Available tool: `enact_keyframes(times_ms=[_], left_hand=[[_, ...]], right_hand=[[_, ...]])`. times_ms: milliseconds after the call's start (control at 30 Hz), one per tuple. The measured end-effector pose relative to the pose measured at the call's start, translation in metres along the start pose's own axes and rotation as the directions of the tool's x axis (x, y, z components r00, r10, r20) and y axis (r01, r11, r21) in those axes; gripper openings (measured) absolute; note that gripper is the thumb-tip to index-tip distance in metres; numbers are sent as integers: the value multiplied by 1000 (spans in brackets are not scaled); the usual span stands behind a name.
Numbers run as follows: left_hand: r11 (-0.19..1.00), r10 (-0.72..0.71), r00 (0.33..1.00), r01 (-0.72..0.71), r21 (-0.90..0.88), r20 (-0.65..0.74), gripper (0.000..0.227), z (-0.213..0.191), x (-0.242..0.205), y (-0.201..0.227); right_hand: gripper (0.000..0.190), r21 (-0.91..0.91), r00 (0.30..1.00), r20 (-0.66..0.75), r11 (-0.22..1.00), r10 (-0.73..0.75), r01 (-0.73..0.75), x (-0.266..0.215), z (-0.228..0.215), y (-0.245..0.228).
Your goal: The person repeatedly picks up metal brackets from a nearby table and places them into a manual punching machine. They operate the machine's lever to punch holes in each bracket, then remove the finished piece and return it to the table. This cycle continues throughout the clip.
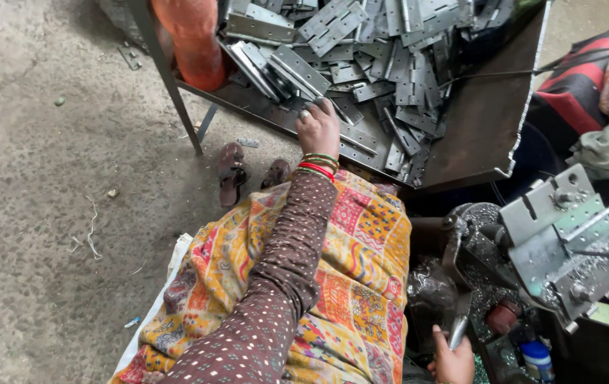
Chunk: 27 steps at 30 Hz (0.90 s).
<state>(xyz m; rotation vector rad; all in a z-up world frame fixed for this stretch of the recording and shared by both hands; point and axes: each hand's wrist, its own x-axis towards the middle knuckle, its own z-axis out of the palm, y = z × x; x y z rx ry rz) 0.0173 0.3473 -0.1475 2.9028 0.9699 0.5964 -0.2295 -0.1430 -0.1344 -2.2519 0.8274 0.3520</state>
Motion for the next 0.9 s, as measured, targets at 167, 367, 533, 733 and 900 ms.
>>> enact_keyframes(times_ms=[167, 367, 533, 733, 900], left_hand=[[950, -84, 996, 79, -303, -6, 28, -61, 23, -15], [417, -44, 998, -19, -909, -40, 57, -133, 7, 12], [-578, 300, 912, 408, -707, 281, 46, -147, -35, 90], [-309, 509, 704, 686, -658, 495, 49, -120, -102, 173], [-233, 555, 605, 772, -591, 571, 53, -122, -140, 187]], right_hand=[[38, -2, 1000, -17, 1000, -14, 14, -22, -1, -24], [43, -71, 997, -72, 997, -22, 16, -41, -2, -40], [46, -24, 995, -70, 997, -71, 69, -44, -1, -40], [48, -78, 996, -55, 994, -77, 72, -51, -5, -48], [46, -18, 997, -47, 998, -58, 58, -53, -6, -50]])
